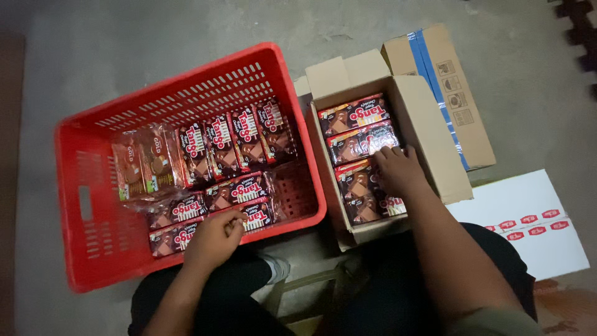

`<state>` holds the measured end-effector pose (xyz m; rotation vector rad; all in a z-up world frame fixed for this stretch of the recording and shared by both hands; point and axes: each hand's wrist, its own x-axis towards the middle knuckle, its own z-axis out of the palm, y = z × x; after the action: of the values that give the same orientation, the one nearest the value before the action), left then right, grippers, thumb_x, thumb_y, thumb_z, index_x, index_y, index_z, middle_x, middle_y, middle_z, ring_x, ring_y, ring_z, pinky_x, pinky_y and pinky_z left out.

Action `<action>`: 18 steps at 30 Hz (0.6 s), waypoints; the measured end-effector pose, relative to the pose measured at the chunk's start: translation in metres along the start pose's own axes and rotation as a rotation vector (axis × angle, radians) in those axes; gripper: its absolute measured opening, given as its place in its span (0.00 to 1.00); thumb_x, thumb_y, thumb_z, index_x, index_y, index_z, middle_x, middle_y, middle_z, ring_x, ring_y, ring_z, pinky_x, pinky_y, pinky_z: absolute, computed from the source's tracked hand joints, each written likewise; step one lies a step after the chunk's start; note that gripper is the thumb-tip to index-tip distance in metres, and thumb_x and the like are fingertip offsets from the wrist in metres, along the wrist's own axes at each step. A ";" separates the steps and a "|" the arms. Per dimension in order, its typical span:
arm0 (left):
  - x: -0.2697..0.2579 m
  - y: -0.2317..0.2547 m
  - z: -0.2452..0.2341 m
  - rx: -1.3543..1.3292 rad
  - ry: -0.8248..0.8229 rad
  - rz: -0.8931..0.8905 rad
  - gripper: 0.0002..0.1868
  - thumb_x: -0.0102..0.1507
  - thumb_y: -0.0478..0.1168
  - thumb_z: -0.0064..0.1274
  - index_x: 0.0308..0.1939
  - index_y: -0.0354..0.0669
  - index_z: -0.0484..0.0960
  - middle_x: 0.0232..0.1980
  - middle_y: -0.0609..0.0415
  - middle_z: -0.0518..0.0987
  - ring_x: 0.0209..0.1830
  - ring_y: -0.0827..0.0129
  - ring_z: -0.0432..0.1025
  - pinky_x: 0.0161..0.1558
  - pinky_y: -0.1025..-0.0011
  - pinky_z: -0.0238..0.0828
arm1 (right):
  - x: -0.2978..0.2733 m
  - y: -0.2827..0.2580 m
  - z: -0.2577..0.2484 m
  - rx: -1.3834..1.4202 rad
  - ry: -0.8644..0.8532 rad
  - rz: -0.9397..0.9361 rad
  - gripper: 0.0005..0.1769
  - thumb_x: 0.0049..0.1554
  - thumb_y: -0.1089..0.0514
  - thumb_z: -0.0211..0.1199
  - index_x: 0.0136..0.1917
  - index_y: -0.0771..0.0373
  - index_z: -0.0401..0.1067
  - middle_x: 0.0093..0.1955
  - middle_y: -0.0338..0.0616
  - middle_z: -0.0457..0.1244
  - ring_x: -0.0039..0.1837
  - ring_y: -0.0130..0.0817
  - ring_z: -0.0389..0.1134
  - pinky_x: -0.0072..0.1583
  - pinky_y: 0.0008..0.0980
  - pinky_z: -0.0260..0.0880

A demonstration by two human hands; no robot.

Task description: The person transfers individually wrapped snack bars from a cardboard box into a red plastic basket. They repeatedly pick up bars from the box and place them into the basket, arranging them in rows.

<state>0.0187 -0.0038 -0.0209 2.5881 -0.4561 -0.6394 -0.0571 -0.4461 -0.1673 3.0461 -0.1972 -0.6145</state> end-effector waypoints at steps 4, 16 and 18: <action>-0.005 0.007 -0.003 0.016 0.011 0.000 0.12 0.62 0.44 0.50 0.43 0.52 0.89 0.28 0.40 0.81 0.33 0.44 0.79 0.37 0.55 0.74 | -0.016 -0.001 -0.021 -0.031 -0.017 0.007 0.35 0.50 0.36 0.66 0.67 0.48 0.63 0.68 0.36 0.60 0.73 0.39 0.60 0.68 0.49 0.57; -0.019 0.014 -0.002 0.023 0.143 0.103 0.13 0.62 0.47 0.51 0.44 0.54 0.89 0.40 0.48 0.87 0.46 0.50 0.81 0.49 0.56 0.77 | -0.148 0.007 -0.103 0.401 0.335 0.233 0.58 0.35 0.37 0.79 0.75 0.55 0.65 0.70 0.49 0.61 0.72 0.61 0.61 0.72 0.69 0.53; -0.021 0.015 0.001 -0.116 0.328 0.333 0.09 0.60 0.37 0.55 0.40 0.48 0.89 0.39 0.46 0.87 0.44 0.49 0.81 0.47 0.58 0.78 | -0.167 -0.007 -0.103 0.417 0.408 0.171 0.61 0.34 0.41 0.79 0.78 0.55 0.61 0.70 0.50 0.60 0.70 0.63 0.62 0.70 0.71 0.55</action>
<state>-0.0024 -0.0082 -0.0071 2.3683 -0.6949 -0.1207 -0.1691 -0.4171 -0.0087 3.4000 -0.6327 0.0789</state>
